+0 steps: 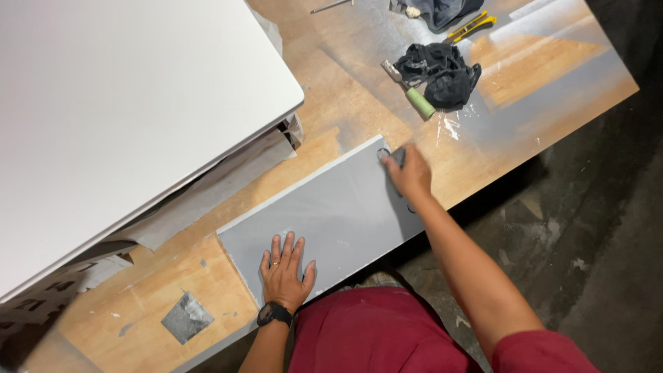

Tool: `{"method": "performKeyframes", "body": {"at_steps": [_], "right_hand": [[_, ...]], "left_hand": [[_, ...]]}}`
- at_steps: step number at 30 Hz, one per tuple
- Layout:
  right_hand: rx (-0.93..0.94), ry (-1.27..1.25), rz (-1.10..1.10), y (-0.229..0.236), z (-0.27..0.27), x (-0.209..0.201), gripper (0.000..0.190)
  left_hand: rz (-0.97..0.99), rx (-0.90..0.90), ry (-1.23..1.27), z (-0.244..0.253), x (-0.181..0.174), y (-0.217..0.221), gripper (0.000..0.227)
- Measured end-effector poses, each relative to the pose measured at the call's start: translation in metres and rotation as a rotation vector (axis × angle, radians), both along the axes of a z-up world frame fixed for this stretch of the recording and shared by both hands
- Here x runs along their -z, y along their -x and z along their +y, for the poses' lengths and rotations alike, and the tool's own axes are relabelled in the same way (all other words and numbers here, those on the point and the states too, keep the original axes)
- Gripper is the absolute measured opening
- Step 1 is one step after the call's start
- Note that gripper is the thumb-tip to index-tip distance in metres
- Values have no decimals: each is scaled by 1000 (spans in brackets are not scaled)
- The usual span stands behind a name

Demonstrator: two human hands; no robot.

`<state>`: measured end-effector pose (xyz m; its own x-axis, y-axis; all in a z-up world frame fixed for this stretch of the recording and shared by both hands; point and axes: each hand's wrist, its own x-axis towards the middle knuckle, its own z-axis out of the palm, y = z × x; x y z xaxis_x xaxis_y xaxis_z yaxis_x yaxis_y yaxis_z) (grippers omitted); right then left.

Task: The person sands the surface and edges of a rectangular gray board using a small piece of sandpaper.

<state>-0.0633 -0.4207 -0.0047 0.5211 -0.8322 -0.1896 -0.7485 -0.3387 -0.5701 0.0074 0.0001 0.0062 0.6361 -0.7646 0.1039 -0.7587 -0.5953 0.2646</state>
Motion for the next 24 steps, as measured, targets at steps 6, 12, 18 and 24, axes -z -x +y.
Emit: {"method": "performKeyframes", "body": {"at_steps": [6, 12, 18, 24], "right_hand": [[84, -120, -25, 2, -4, -18, 51], [-79, -62, 9, 8, -3, -2, 57], [-33, 11, -43, 5, -16, -10, 45], [101, -174, 78, -6, -24, -24, 44]], "left_hand": [[-20, 6, 37, 0, 1, -1, 68], [32, -2, 11, 1, 2, 0, 67], [-4, -6, 11, 1, 0, 0, 67], [13, 12, 27, 1, 2, -1, 68]]}}
